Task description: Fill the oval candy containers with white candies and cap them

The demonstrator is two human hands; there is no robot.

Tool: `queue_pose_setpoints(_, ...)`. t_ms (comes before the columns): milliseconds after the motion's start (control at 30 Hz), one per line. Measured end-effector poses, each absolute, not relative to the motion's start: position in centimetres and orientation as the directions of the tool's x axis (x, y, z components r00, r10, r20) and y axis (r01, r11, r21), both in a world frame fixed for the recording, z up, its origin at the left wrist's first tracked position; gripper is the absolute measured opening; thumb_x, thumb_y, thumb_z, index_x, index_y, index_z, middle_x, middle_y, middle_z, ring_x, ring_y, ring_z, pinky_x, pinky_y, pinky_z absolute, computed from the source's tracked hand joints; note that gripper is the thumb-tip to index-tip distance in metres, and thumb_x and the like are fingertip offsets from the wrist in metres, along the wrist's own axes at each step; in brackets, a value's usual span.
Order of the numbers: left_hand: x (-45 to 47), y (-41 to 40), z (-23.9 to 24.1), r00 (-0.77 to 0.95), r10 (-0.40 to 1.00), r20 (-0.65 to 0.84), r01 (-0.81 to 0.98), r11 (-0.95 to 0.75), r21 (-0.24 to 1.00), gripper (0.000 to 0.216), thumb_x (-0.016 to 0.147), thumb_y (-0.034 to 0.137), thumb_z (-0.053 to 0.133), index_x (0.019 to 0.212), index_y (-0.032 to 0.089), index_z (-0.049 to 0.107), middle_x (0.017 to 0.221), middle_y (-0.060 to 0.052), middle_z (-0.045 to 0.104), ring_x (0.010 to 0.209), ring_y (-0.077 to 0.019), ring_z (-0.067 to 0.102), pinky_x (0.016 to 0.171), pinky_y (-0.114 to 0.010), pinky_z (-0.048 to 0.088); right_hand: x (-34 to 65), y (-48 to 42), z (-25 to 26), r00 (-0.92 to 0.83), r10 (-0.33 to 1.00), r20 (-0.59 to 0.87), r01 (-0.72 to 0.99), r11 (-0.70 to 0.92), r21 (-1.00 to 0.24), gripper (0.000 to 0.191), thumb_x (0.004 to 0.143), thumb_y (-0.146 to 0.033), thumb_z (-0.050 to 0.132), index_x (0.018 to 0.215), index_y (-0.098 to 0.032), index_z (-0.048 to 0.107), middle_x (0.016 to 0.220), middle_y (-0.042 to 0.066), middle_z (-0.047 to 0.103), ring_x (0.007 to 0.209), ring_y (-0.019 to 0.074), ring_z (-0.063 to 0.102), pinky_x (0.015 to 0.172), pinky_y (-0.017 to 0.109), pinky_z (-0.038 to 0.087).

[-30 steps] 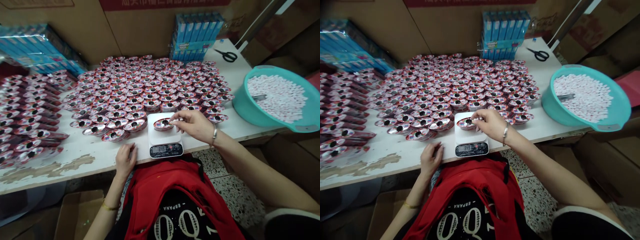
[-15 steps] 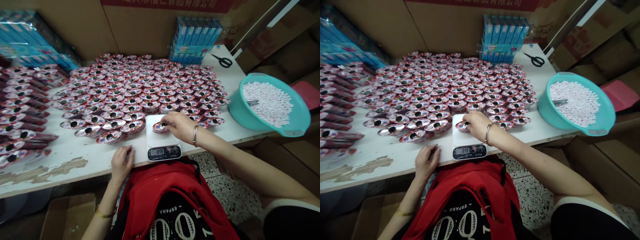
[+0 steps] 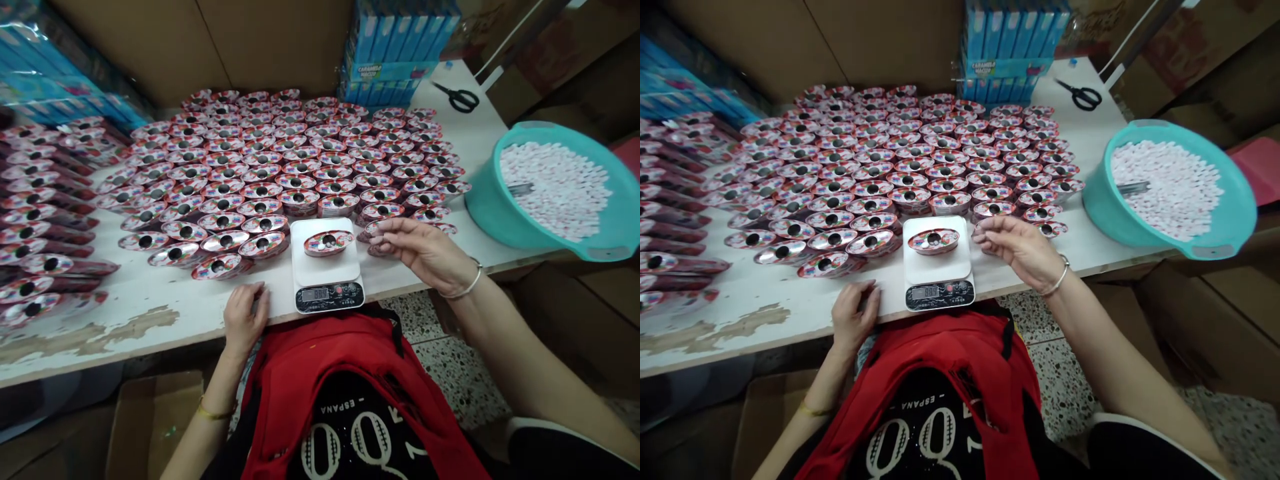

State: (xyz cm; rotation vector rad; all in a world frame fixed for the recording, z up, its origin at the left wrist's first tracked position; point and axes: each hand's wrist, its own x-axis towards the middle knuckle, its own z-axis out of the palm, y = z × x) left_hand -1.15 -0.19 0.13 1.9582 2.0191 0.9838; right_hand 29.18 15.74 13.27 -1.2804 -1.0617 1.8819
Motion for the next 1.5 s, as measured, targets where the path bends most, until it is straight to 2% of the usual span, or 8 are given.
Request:
queue_pose_setpoints(167,-0.8,-0.1,0.8,-0.142,0.943,0.302,0.821,-0.058,0.569,0.018,0.088,0.026,0.055,0.103,0.018,0.06,0.082,-0.005,0.062,0.077,-0.016,0.058,0.074,-0.03,0.047,30.9,12.7,11.2,-0.287,0.811,-0.51,-0.077,-0.55,-0.831,0.035,0.07,-0.034,0.082,0.094,-0.016,0.063,0.094,0.007,0.068,0.09,0.0164,0.066,0.082,0.027,0.053)
queue_pose_setpoints(400,2.3,2.8,4.7,-0.018,0.865,0.501,0.81,-0.282,0.515,0.028,0.084,0.017,0.06,0.111,0.02,0.059,0.092,-0.007,0.063,0.086,-0.0173,0.058,0.078,-0.032,0.046,30.3,10.7,9.6,-0.287,0.791,-0.539,-0.139,-0.592,-0.794,0.035,0.072,-0.041,0.081,0.082,-0.015,0.059,0.078,0.002,0.063,0.062,0.0086,0.06,0.05,0.016,0.045)
queue_pose_setpoints(533,3.7,5.8,6.6,0.042,0.841,0.54,0.817,-0.34,0.466,0.033,0.082,0.02,0.064,0.115,0.02,0.058,0.099,-0.008,0.061,0.094,-0.0197,0.057,0.082,-0.034,0.045,28.7,10.1,8.7,-0.363,0.756,-0.544,-0.203,-0.634,-0.746,0.036,0.072,-0.044,0.08,0.083,-0.014,0.063,0.075,0.002,0.061,0.058,0.0068,0.055,0.046,0.015,0.041)
queue_pose_setpoints(767,5.0,9.3,8.2,0.055,0.909,0.412,0.849,-0.26,0.459,0.021,0.084,0.034,0.063,0.099,0.021,0.064,0.092,-0.005,0.059,0.09,-0.0191,0.054,0.082,-0.035,0.038,26.0,9.8,8.1,-0.481,0.715,-0.508,-0.251,-0.667,-0.701,0.037,0.075,-0.046,0.077,0.087,-0.013,0.064,0.075,0.002,0.06,0.057,0.0072,0.054,0.044,0.015,0.039)
queue_pose_setpoints(1000,6.4,9.2,10.1,0.099,0.945,0.312,0.768,-0.272,0.58,0.012,0.088,0.032,0.058,0.094,0.023,0.062,0.089,-0.002,0.058,0.089,-0.0167,0.054,0.083,-0.034,0.037,24.4,9.8,7.7,-0.583,0.637,-0.505,-0.391,-0.764,-0.513,0.042,0.076,-0.05,0.076,0.091,-0.013,0.064,0.077,0.004,0.061,0.06,0.0086,0.056,0.045,0.015,0.04)
queue_pose_setpoints(1200,6.8,10.0,10.4,0.311,0.92,0.24,0.846,-0.382,0.371,0.061,0.083,0.049,0.061,0.136,0.024,0.044,0.127,-0.012,0.053,0.116,-0.0279,0.047,0.095,-0.042,0.033,24.3,9.4,8.4,-0.54,0.638,-0.548,-0.485,-0.769,-0.417,0.033,0.076,-0.043,0.077,0.087,-0.013,0.066,0.075,0.003,0.059,0.058,0.0077,0.052,0.044,0.014,0.037)
queue_pose_setpoints(1333,6.2,11.4,10.5,0.404,0.91,0.094,0.842,-0.41,0.35,0.038,0.089,0.033,0.053,0.125,0.02,0.051,0.112,-0.01,0.062,0.103,-0.0241,0.055,0.089,-0.04,0.038,26.0,8.6,8.6,-0.449,0.645,-0.618,-0.457,-0.76,-0.462,0.031,0.074,-0.036,0.082,0.093,-0.015,0.07,0.079,0.003,0.062,0.065,0.0072,0.056,0.053,0.012,0.046)
queue_pose_setpoints(1500,-0.9,10.5,14.2,0.185,0.938,0.294,0.857,-0.3,0.418,0.036,0.089,0.026,0.052,0.125,0.023,0.048,0.118,-0.008,0.061,0.106,-0.0198,0.055,0.09,-0.034,0.043,28.1,7.9,8.3,-0.335,0.595,-0.731,-0.423,-0.788,-0.447,0.038,0.057,-0.031,0.092,0.088,-0.018,0.074,0.089,0.003,0.067,0.081,0.0113,0.063,0.076,0.015,0.056)
